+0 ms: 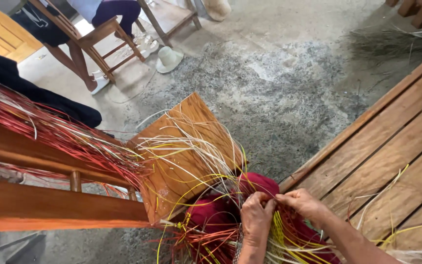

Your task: Weaving colored strands into a mesh pattern on a wooden frame

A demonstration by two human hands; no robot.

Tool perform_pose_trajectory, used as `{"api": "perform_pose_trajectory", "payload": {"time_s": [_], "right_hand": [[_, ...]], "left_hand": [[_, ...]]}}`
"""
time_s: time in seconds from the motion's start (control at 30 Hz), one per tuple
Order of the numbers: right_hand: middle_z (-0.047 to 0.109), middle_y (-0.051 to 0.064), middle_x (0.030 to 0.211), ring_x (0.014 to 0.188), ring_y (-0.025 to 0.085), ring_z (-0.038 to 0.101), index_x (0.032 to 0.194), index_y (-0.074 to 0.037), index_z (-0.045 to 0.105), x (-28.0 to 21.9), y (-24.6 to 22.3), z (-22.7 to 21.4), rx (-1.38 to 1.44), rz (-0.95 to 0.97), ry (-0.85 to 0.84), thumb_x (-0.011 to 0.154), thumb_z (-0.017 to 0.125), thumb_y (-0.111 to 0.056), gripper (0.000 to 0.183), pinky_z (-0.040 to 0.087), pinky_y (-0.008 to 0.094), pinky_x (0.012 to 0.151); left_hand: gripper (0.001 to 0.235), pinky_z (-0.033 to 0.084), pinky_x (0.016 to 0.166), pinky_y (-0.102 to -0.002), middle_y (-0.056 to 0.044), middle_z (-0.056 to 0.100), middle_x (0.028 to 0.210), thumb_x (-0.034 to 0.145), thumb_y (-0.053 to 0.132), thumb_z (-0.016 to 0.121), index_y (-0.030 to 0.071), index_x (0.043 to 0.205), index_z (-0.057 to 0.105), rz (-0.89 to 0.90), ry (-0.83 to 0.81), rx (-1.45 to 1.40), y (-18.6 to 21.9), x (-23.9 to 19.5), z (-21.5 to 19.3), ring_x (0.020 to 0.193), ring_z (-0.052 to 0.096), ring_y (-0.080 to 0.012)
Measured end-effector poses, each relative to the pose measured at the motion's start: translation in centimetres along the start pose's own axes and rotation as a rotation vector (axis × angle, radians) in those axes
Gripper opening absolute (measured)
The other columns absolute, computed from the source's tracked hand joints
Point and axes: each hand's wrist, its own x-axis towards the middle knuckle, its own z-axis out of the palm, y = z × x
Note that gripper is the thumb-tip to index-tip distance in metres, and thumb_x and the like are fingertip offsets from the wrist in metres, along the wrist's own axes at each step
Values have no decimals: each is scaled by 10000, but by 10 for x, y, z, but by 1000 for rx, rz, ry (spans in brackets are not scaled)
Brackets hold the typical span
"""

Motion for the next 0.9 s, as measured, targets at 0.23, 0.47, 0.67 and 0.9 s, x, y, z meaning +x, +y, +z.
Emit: {"api": "perform_pose_trajectory", "payload": {"time_s": [0.23, 0.47, 0.67, 0.9], "right_hand": [[745, 165, 757, 595, 250, 660, 909, 30, 743, -6, -1, 15, 490, 29, -8, 850, 772, -24, 85, 504, 336, 550], [760, 163, 888, 783, 278, 717, 934, -31, 736, 37, 7, -51, 924, -155, -76, 943, 616, -156, 173, 546, 443, 775], [817, 45, 1092, 1033, 238, 773, 956, -148, 720, 29, -41, -160, 1317, -356, 239, 1081, 522, -216, 244, 541, 425, 878], [714, -89, 1337, 958, -9, 777, 1477, -239, 580, -34, -99, -239, 559, -992, 330, 1050, 526, -234, 430, 611, -7, 611]], "left_hand": [[262, 507, 649, -519, -40, 674, 723, 849, 326, 719, 204, 930, 501, -145, 58, 69, 3, -5, 4, 674, 705, -379], [405, 516, 640, -449, -4, 673, 757, 830, 377, 835, 189, 961, 501, -79, 50, 9, 8, -16, -5, 681, 679, -296], [519, 515, 575, -509, -51, 555, 947, 835, 497, 861, 177, 1011, 492, 100, -59, 35, 6, -23, -11, 756, 628, -340], [239, 535, 686, -488, -8, 578, 1003, 822, 408, 854, 262, 920, 691, 38, -121, 35, 16, -18, -18, 822, 686, -315]]}}
